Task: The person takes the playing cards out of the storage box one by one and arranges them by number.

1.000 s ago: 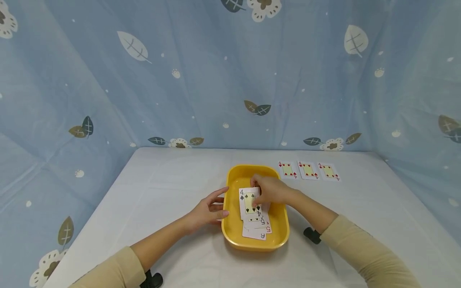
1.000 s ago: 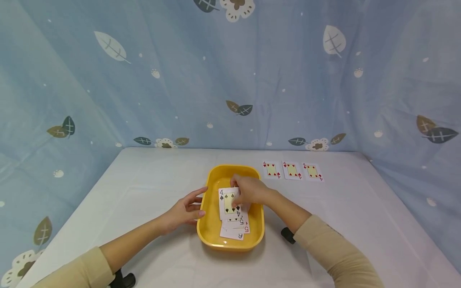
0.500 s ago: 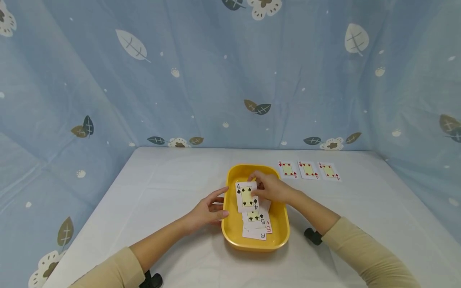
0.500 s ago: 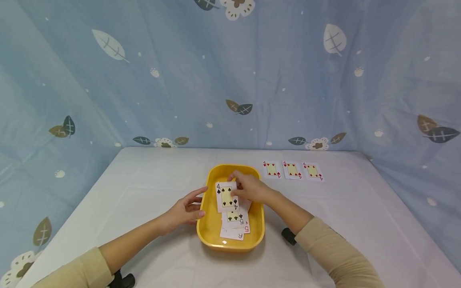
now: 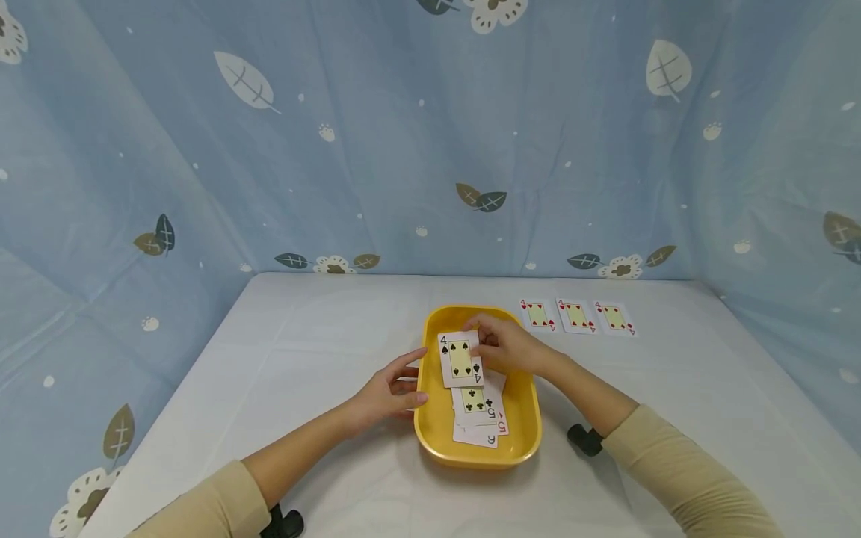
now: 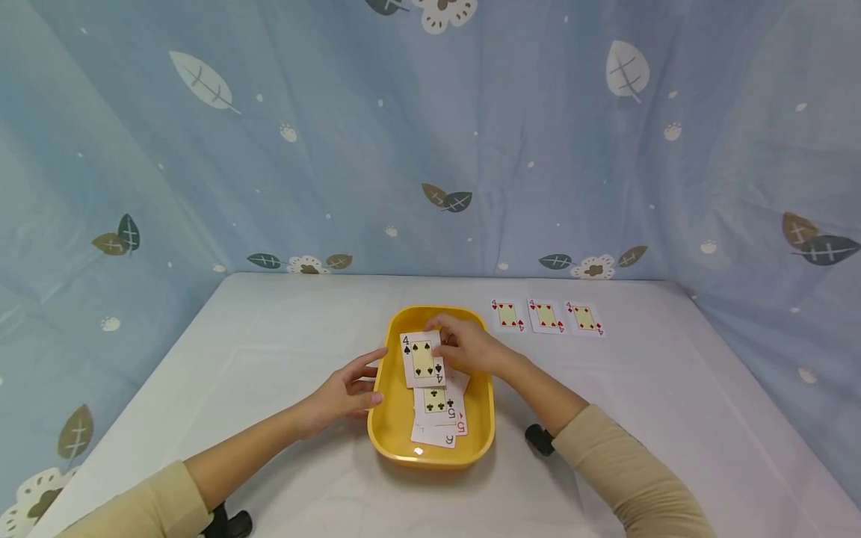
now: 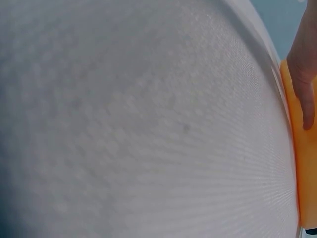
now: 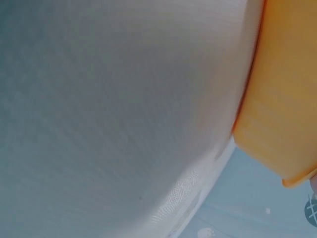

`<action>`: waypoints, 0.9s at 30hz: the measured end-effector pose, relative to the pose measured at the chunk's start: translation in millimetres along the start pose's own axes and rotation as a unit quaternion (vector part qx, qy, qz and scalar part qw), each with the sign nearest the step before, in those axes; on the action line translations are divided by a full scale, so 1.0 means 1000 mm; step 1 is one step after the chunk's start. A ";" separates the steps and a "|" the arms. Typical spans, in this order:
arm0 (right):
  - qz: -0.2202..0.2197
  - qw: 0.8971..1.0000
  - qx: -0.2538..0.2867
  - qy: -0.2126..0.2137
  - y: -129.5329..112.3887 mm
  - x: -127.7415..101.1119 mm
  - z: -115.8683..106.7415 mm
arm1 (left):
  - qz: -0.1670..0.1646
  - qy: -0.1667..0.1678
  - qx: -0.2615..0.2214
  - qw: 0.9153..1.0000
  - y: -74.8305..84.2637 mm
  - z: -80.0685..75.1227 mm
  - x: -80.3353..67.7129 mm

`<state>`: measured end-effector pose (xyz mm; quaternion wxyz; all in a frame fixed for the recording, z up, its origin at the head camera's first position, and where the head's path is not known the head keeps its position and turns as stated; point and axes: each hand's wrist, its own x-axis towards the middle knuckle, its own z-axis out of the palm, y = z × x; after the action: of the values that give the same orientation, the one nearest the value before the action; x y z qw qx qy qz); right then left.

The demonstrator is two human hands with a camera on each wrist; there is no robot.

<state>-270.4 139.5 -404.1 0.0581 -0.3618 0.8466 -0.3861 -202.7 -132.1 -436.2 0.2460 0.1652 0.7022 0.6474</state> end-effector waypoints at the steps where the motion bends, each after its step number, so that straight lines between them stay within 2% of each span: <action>1: -0.005 1.000 0.002 0.002 0.001 0.000 0.000 | 0.001 0.000 0.001 1.000 0.000 0.000 0.000; 7: -0.018 1.000 0.010 0.010 0.002 -0.001 -0.002 | 0.000 0.000 0.007 1.000 0.000 0.000 0.001; 16: -0.006 0.999 0.045 0.013 0.002 -0.003 -0.008 | -0.004 0.007 0.007 1.000 0.000 0.002 0.000; 27: -0.003 0.996 0.075 0.040 -0.001 -0.009 -0.026 | -0.001 0.009 0.003 1.000 -0.001 0.002 0.000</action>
<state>-272.9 161.0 -387.0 0.0500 -0.3435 0.8157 -0.4628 -201.5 -130.6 -436.8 0.2400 0.1597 0.7067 0.6461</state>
